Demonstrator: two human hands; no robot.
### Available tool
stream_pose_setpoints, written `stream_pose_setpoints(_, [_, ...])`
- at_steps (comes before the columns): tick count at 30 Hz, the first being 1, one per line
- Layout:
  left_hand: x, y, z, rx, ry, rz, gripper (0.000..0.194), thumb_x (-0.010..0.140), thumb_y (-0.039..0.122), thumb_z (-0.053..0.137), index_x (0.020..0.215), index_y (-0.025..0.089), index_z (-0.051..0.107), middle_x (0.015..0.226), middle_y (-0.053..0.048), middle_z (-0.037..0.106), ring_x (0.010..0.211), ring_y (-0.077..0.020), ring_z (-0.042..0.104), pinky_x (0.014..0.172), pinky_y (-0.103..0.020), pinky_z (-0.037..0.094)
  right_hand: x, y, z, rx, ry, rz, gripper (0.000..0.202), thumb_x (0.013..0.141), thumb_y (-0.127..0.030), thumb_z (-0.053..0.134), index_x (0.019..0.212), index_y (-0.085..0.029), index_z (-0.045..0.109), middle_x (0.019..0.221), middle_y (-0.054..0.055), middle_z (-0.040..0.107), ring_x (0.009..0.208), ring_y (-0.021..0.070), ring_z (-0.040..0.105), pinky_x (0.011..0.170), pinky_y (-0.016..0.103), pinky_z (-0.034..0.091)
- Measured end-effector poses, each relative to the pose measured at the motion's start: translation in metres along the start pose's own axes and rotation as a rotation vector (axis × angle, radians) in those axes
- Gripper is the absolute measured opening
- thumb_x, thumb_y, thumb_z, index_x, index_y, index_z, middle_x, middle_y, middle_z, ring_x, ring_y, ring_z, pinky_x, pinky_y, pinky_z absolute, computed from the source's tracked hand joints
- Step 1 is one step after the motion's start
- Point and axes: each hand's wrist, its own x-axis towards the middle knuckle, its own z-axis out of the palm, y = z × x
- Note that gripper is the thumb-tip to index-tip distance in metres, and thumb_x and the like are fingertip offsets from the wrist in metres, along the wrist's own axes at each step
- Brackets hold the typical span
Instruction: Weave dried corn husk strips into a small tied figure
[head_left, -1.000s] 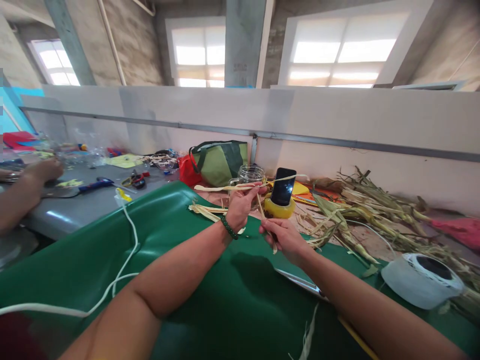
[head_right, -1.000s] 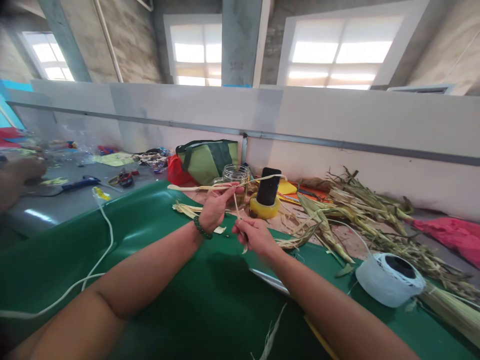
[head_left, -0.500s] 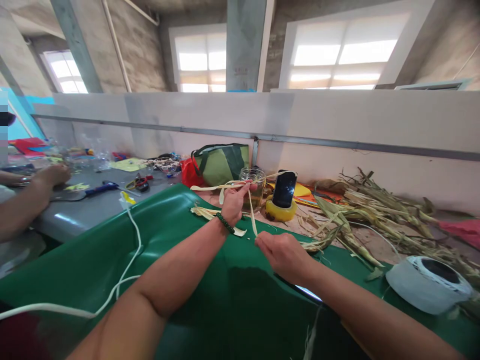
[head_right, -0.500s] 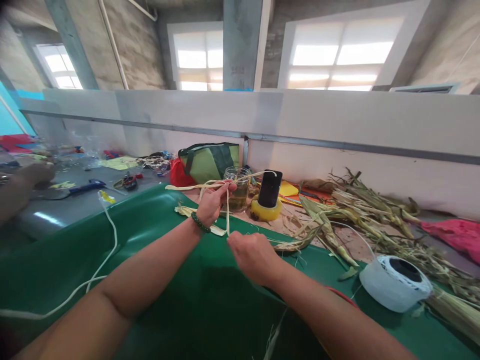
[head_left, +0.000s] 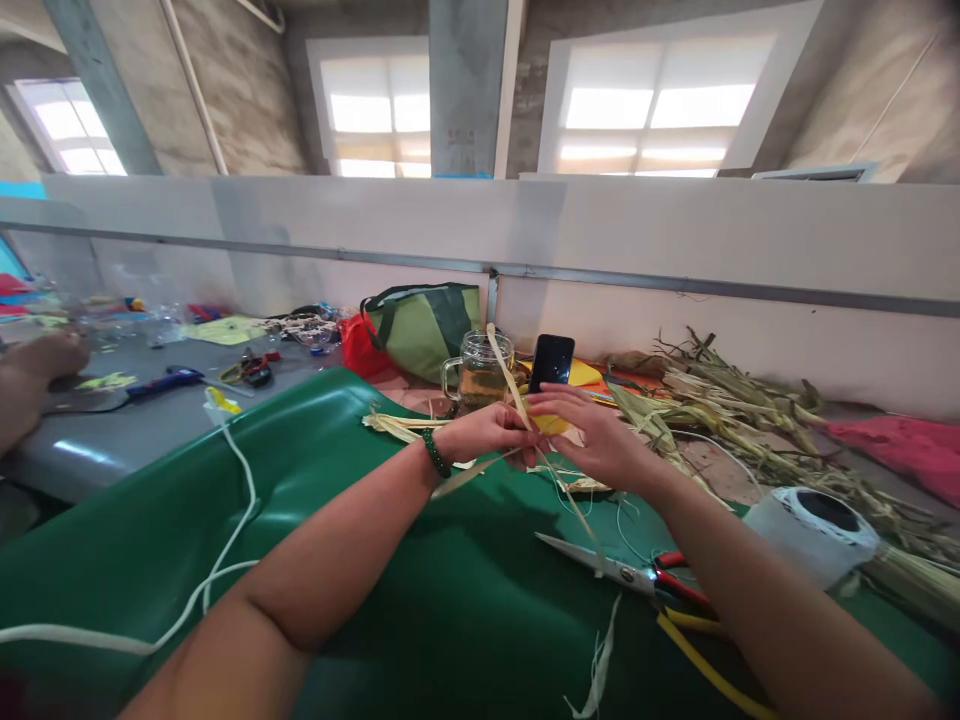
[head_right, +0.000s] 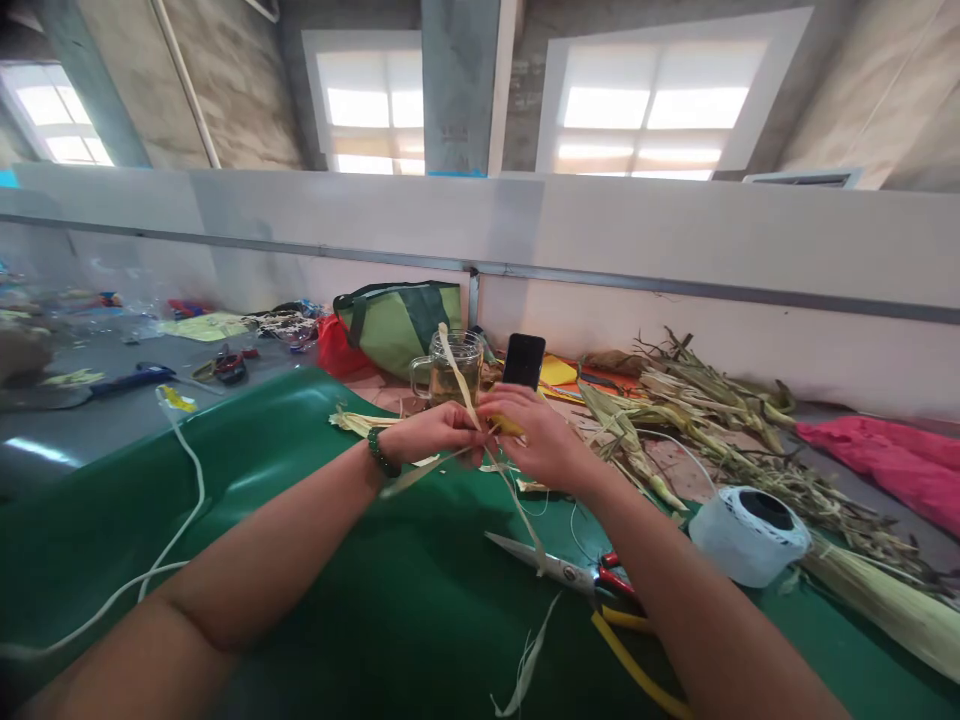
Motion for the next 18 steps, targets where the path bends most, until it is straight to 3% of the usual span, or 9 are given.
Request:
stream_pose_setpoints(3, [-0.002, 0.004, -0.003, 0.038, -0.057, -0.034, 0.038, 0.058, 0.048, 0.077, 0.069, 0.013, 0.071, 0.056, -0.004, 0.067, 0.049, -0.0095, 0.058, 0.053, -0.019, 0.045, 0.000, 0.001, -0.006, 0.227, -0.223, 0.222, 0.019, 0.081, -0.026, 0.050, 0.092, -0.018, 0.063, 0.076, 0.003, 0.068, 0.074, 0.0161, 0.063, 0.068, 0.030, 0.049])
stream_pose_setpoints(5, [-0.003, 0.006, -0.005, 0.043, -0.071, -0.056, 0.037, 0.058, 0.047, 0.078, 0.069, 0.013, 0.071, 0.056, -0.004, 0.067, 0.049, -0.0099, 0.059, 0.053, -0.019, 0.046, -0.001, 0.002, -0.011, 0.346, -0.299, 0.347, 0.024, 0.084, -0.036, 0.049, 0.081, -0.017, 0.062, 0.056, -0.002, 0.058, 0.050, 0.0104, 0.053, 0.052, 0.024, 0.043])
stream_pose_setpoints(7, [-0.004, 0.007, -0.006, 0.049, -0.075, -0.074, 0.034, 0.059, 0.044, 0.078, 0.071, 0.013, 0.071, 0.057, -0.004, 0.067, 0.050, -0.0101, 0.060, 0.053, -0.019, 0.048, -0.002, 0.006, -0.017, 0.460, -0.302, 0.445, 0.031, 0.082, -0.045, 0.050, 0.075, -0.016, 0.060, 0.046, -0.006, 0.048, 0.041, 0.0074, 0.043, 0.045, 0.022, 0.036])
stream_pose_setpoints(11, [-0.004, 0.007, -0.009, 0.058, -0.093, -0.087, 0.029, 0.064, 0.040, 0.076, 0.073, 0.013, 0.072, 0.058, -0.004, 0.068, 0.050, -0.0093, 0.060, 0.053, -0.018, 0.049, -0.003, 0.021, -0.025, 0.748, -0.133, 0.678, 0.043, 0.068, -0.053, 0.066, 0.089, -0.016, 0.059, 0.042, -0.012, 0.034, 0.036, 0.0047, 0.030, 0.041, 0.021, 0.031])
stream_pose_setpoints(14, [-0.002, 0.004, -0.012, 0.048, -0.065, -0.079, 0.028, 0.064, 0.039, 0.076, 0.072, 0.013, 0.071, 0.057, -0.004, 0.068, 0.050, -0.0092, 0.061, 0.053, -0.017, 0.049, -0.003, 0.040, -0.027, 0.829, 0.065, 0.820, 0.046, 0.057, -0.052, 0.074, 0.082, -0.018, 0.057, 0.043, -0.013, 0.032, 0.035, 0.0028, 0.022, 0.040, 0.021, 0.028])
stream_pose_setpoints(16, [0.000, 0.002, -0.012, 0.048, -0.033, -0.083, 0.026, 0.064, 0.038, 0.076, 0.070, 0.013, 0.071, 0.055, -0.003, 0.068, 0.049, -0.0093, 0.061, 0.053, -0.017, 0.049, -0.004, 0.052, -0.026, 0.743, 0.222, 0.853, 0.042, 0.058, -0.052, 0.073, 0.076, -0.019, 0.055, 0.043, -0.012, 0.034, 0.035, 0.0039, 0.025, 0.040, 0.022, 0.031])
stream_pose_setpoints(18, [0.002, -0.001, -0.012, 0.060, -0.001, -0.102, 0.025, 0.064, 0.037, 0.076, 0.066, 0.013, 0.070, 0.053, -0.004, 0.066, 0.046, -0.0095, 0.060, 0.050, -0.017, 0.048, -0.006, 0.057, -0.024, 0.494, 0.402, 0.798, 0.034, 0.065, -0.049, 0.067, 0.074, -0.019, 0.056, 0.046, -0.008, 0.041, 0.039, 0.0076, 0.035, 0.044, 0.025, 0.037])
